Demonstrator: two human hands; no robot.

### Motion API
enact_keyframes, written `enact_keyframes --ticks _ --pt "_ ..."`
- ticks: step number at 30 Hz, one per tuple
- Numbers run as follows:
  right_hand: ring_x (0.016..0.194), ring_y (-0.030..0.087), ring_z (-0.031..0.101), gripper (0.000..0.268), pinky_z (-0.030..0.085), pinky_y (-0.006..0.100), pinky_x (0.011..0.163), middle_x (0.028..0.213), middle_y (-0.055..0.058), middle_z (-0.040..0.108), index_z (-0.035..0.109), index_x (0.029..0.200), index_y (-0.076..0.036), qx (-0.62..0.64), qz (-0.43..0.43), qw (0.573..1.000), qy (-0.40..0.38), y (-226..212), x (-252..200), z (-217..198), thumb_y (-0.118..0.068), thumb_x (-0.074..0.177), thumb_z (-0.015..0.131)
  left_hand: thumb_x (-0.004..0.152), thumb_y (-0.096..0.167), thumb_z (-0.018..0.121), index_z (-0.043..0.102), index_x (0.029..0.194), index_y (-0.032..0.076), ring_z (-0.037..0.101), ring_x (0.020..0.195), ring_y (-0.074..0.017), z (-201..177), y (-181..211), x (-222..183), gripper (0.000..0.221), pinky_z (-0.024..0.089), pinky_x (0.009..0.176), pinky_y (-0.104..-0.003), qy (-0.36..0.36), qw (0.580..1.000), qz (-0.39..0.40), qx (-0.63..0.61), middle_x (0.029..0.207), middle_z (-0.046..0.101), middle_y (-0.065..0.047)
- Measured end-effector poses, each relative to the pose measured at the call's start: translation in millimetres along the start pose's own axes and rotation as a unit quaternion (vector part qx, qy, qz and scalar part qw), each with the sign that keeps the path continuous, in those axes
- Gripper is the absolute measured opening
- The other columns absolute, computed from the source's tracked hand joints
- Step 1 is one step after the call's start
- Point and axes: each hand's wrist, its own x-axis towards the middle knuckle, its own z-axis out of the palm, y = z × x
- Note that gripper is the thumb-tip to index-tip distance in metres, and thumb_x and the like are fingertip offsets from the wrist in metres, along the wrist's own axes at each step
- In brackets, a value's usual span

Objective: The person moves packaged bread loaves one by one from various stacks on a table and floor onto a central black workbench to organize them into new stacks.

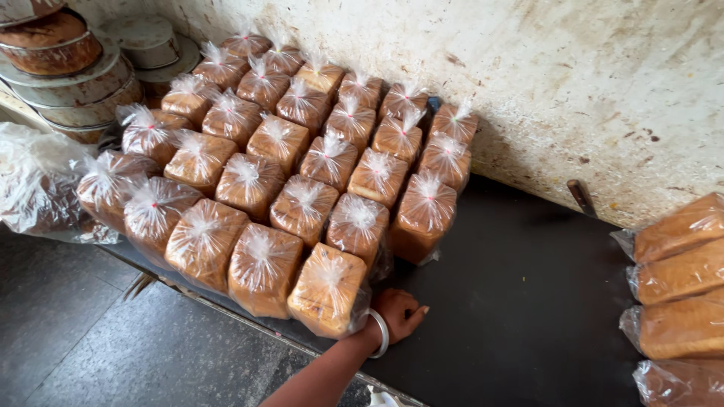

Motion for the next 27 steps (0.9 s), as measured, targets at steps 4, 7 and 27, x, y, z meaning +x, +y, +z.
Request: enact_keyframes --ticks 4,7,27 --pt "0.075 0.016 0.065 0.022 0.055 0.030 0.070 0.093 0.008 0.067 0.065 0.114 -0.002 0.131 -0.003 0.989 -0.064 -17.8 12.6 56.7 -0.020 0.101 0.068 0.098 0.030 0.064 0.068 0.068 0.005 0.065 0.074 -0.0341 -3.7 3.1 1.5 0.040 0.052 0.070 -0.048 -0.012 1.000 -0.008 -0.005 0.075 0.067 -0.015" --pt "0.073 0.017 0.065 0.024 0.055 0.030 0.069 0.092 0.008 0.067 0.065 0.114 -0.002 0.222 0.019 0.965 -0.141 -38.7 32.1 76.4 -0.022 0.101 0.068 0.097 0.029 0.065 0.068 0.067 0.004 0.066 0.074 -0.0349 -0.5 -1.1 -0.6 0.039 0.052 0.069 -0.048 0.007 1.000 0.018 -0.002 0.075 0.067 -0.016" --pt "0.081 0.021 0.074 0.054 0.064 0.032 0.071 0.093 0.010 0.066 0.055 0.125 0.000 0.278 0.316 0.803 -0.423 -80.9 -111.2 542.0 -0.035 0.089 0.076 0.097 0.022 0.068 0.062 0.061 0.007 0.061 0.062 -0.0362 43.2 -51.6 5.6 0.040 0.049 0.060 -0.047 0.134 0.984 0.119 -0.015 0.063 0.059 -0.016"
